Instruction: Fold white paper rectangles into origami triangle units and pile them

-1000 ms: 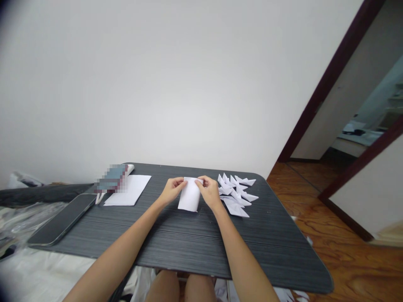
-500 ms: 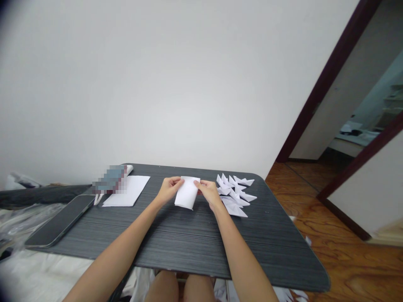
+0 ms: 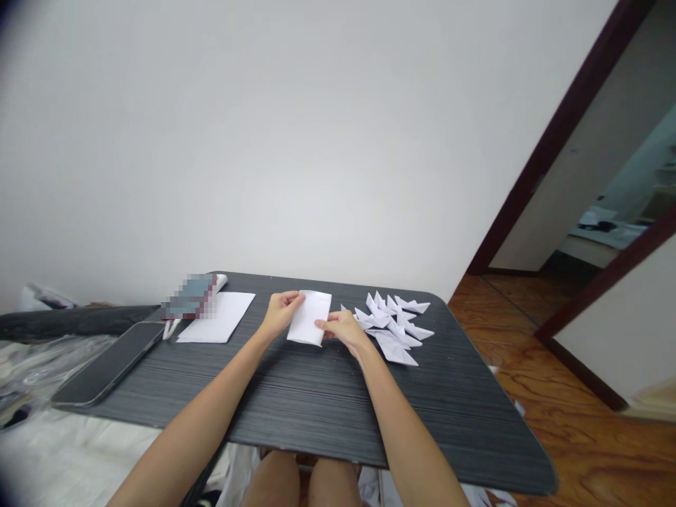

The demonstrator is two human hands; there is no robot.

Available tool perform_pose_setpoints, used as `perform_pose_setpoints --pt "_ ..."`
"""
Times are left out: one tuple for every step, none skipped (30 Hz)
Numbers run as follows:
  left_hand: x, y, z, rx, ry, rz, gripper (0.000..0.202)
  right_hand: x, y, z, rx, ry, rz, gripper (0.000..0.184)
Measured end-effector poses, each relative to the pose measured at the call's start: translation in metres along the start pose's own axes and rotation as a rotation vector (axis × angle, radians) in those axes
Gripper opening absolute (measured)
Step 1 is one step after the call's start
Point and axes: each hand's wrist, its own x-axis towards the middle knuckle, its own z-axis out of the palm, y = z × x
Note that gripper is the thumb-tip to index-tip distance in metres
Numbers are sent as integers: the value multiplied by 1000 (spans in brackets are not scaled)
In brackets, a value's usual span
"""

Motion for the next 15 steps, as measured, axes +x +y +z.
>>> perform_pose_setpoints --pt "1 -1 -1 -3 26 -1 26 -1 0 1 -21 -20 14 25" --pt "2 -2 -3 -9 53 -5 25 -3 0 3 -43 -45 25 24" --pt "3 -3 -5 -16 83 -12 25 -4 0 4 -62 -69 28 25" --pt "4 -5 -6 -25 114 -23 24 -5 0 6 -78 -91 23 25" --pt "6 -7 -8 -34 147 -33 24 -5 0 7 -94 -104 10 25" --pt "7 -9 -8 -46 178 -43 23 -4 1 7 -114 -104 -10 25" --pt "9 -11 -9 -59 204 -52 23 -3 2 7 -140 -88 -36 25" --pt "10 -13 -9 -75 222 -60 22 -1 4 5 -170 -51 -69 26" --pt "11 -16 -9 -92 226 -69 23 2 5 3 -206 4 -115 26" --pt "12 -17 -8 -107 218 -79 23 5 7 1 -243 88 -172 27" --pt "12 -18 -8 -114 205 -88 25 7 8 -2 -286 182 -243 26" --pt "11 -18 -7 -105 194 -87 27 9 8 -5 -347 272 -314 25" --pt "10 -16 -6 -70 210 -65 29 9 9 -7 -425 346 -357 24" --pt "7 -13 -6 1 257 -10 32 9 8 -8 -523 422 -386 23" --pt "4 -9 -5 119 302 99 36 8 7 -9 -639 481 -415 21"
